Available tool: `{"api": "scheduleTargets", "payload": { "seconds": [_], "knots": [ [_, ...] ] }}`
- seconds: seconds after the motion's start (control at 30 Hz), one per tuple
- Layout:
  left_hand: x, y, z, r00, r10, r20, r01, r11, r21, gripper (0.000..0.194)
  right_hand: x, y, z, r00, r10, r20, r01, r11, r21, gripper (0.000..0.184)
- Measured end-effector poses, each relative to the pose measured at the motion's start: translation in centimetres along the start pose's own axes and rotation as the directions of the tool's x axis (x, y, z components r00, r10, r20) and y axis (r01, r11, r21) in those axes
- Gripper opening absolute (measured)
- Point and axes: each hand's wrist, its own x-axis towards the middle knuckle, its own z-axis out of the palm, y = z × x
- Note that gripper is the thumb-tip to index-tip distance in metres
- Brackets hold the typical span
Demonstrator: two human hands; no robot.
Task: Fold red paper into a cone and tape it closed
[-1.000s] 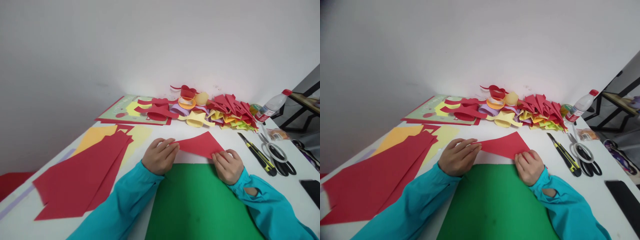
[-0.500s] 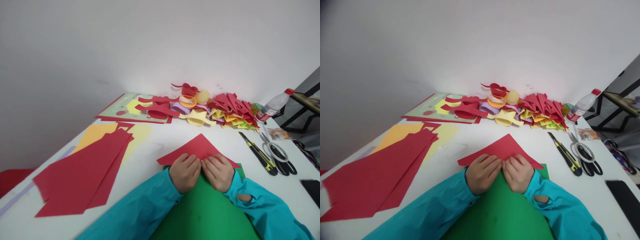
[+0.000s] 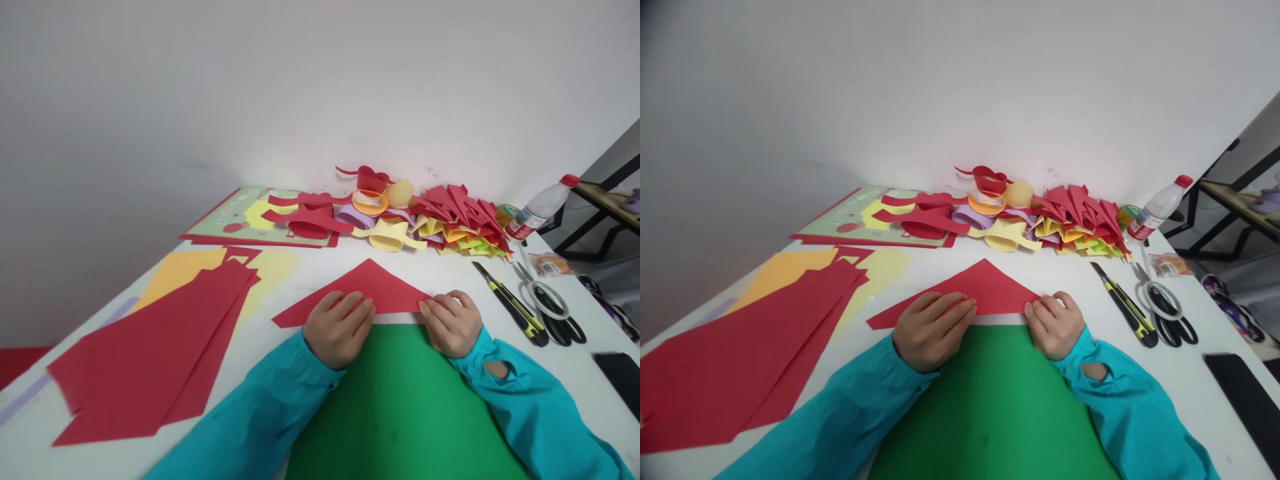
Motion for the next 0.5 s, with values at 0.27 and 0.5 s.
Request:
{"api": "scheduleTargets", "payload": {
  "seconds": [0.27, 0.5],
  "knots": [
    [-0.3, -1.0, -0.5, 0.999, -0.040, 0.012, 0.039, 0.995, 0.096, 0.011, -0.1, 1.3, 0.1, 0.999, 0.046, -0.014, -0.046, 0.999, 0.006, 0.019],
    [-0.6, -1.9, -0.8, 1.000, -0.024, 0.007, 0.023, 0.993, 0.114, 0.012, -1.7, 3.1, 0.2, 0.992, 0.121, -0.045, -0.123, 0.992, -0.035, 0.020]
  ]
}}
